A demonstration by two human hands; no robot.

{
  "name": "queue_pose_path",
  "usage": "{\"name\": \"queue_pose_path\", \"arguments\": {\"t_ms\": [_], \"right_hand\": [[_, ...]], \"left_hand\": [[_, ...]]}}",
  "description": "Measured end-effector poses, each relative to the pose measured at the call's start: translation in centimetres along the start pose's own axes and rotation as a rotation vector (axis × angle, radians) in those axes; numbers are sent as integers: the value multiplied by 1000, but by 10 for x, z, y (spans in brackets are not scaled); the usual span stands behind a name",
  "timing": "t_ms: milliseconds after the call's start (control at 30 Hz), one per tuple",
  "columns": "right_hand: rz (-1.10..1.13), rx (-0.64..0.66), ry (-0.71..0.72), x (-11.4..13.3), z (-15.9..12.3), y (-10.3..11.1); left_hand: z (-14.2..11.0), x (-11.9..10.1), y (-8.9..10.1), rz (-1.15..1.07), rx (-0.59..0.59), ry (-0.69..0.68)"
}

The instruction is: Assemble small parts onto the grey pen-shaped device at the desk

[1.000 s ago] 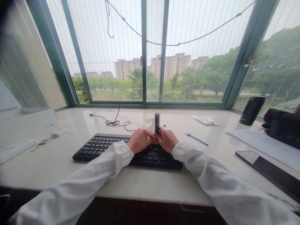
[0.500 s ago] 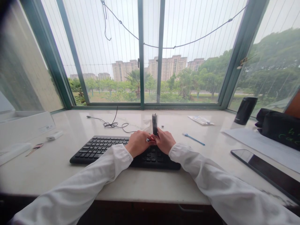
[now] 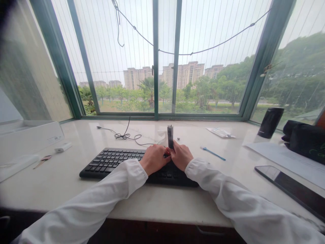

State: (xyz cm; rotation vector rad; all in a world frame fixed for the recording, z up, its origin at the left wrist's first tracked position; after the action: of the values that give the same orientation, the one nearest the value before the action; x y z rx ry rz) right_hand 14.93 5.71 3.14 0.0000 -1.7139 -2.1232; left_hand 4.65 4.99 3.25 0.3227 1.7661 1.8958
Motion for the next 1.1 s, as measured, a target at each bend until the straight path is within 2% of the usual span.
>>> {"name": "queue_pose_path", "arguments": {"t_ms": [267, 567, 933, 1100], "right_hand": [[14, 14, -12, -1, 0, 0], [61, 65, 110, 0, 3, 3], [4, 31, 24, 0, 3, 1], [13, 37, 27, -2, 4, 0]], "left_hand": [[1, 5, 0, -54, 0, 13], [1, 4, 3, -19, -39, 6], [1, 3, 1, -15, -41, -6], [3, 5, -3, -27, -18, 4]]}}
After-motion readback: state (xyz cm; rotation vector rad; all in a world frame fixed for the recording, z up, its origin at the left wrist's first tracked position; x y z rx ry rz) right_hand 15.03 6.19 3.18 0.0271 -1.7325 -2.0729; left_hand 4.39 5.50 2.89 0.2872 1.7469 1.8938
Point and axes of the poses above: each hand's wrist, its own z-axis towards the middle knuckle, its own y-axis out of the back of the hand, x = y × z, the point moved 8 cm from there along z, towards the middle knuckle, and after that the axes turned 12 degrees about x, right-handed, at the moved point
